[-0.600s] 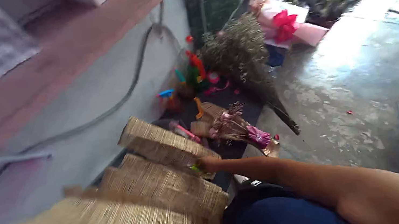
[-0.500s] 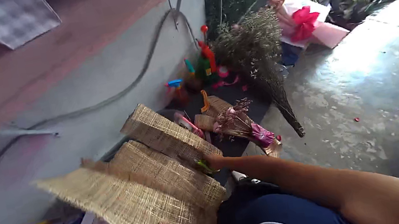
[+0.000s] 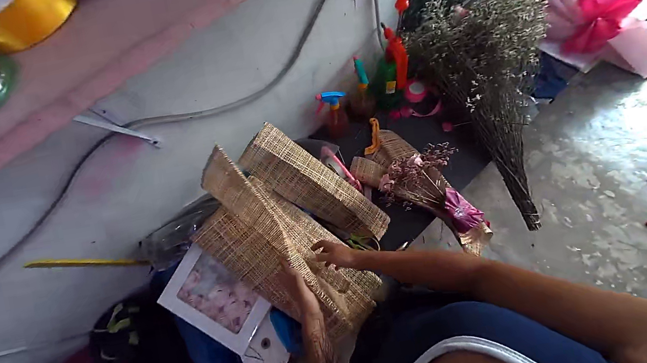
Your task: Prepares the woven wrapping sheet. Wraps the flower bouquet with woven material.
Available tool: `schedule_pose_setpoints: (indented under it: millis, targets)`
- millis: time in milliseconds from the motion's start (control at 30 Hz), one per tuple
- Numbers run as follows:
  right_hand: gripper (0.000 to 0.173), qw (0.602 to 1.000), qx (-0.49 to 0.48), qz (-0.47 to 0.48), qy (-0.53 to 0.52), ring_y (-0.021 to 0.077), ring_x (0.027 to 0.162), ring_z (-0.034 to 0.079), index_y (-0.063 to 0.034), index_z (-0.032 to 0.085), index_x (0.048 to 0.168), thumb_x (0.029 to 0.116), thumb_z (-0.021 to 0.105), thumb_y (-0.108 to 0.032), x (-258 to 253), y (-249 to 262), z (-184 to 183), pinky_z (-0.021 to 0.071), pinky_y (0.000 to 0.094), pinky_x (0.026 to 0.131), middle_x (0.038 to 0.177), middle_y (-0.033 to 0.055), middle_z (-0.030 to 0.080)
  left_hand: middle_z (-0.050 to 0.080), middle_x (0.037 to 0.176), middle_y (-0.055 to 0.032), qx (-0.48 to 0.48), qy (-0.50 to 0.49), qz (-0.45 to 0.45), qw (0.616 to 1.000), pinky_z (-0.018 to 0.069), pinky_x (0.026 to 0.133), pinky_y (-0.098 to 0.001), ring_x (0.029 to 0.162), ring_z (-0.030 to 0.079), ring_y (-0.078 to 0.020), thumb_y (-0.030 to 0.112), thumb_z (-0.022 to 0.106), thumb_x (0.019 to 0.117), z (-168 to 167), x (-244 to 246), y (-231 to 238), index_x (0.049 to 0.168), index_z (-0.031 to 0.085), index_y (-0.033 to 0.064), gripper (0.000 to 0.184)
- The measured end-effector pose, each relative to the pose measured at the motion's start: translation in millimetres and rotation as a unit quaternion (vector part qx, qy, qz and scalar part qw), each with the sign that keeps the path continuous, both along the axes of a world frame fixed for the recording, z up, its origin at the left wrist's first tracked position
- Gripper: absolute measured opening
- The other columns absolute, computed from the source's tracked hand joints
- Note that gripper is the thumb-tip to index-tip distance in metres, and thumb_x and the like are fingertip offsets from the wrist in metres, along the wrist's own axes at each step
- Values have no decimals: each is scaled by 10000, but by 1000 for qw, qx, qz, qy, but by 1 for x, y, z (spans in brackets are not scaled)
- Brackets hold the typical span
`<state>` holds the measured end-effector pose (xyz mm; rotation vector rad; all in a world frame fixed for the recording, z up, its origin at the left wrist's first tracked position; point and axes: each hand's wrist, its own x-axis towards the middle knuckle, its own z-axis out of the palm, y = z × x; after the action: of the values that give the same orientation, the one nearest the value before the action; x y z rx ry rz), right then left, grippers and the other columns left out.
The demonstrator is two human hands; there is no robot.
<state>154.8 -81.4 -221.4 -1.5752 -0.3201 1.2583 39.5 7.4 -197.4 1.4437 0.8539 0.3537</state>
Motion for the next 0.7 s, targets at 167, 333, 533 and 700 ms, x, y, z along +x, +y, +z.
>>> schedule_pose_setpoints:
  millis: [167, 333, 533, 700]
  targets:
    - [738, 981, 182, -3, -63, 353, 1311, 521, -27, 215, 1610, 995, 499, -320, -26, 3, 41, 468, 509, 1021, 1498, 285, 449, 160, 1677, -179, -106, -110, -1, 988, 271, 1206, -296, 1496, 285, -151, 413, 61, 1084, 20, 6, -14, 1623, 13, 21, 668]
    - [574, 947, 194, 136, -218, 370, 1136, 645, 145, 453, 1419, 975, 668, -150, -25, 2, 67, 471, 507, 1035, 1204, 323, 645, 237, 1632, -203, -72, -82, 57, 992, 362, 1140, -314, 1404, 396, -165, 160, 355, 1057, 10, -8, -6, 1630, -51, 85, 706]
    - [402, 970, 84, 97, -204, 243, 821, 672, 75, 521, 1377, 1038, 567, -136, -12, 4, 45, 542, 419, 837, 965, 207, 708, 680, 1127, -170, -32, -10, 165, 986, 568, 890, -316, 973, 676, -131, 119, 674, 977, -5, -17, 4, 1291, 547, -91, 398]
    - [879, 961, -42, 15, -274, 448, 1236, 555, -59, 418, 1520, 792, 867, -263, -21, 8, 70, 437, 616, 1043, 1354, 290, 556, 679, 1053, -143, 5, -2, 128, 992, 532, 889, -266, 946, 643, -81, 96, 662, 971, 3, -19, 5, 1216, 575, -113, 333]
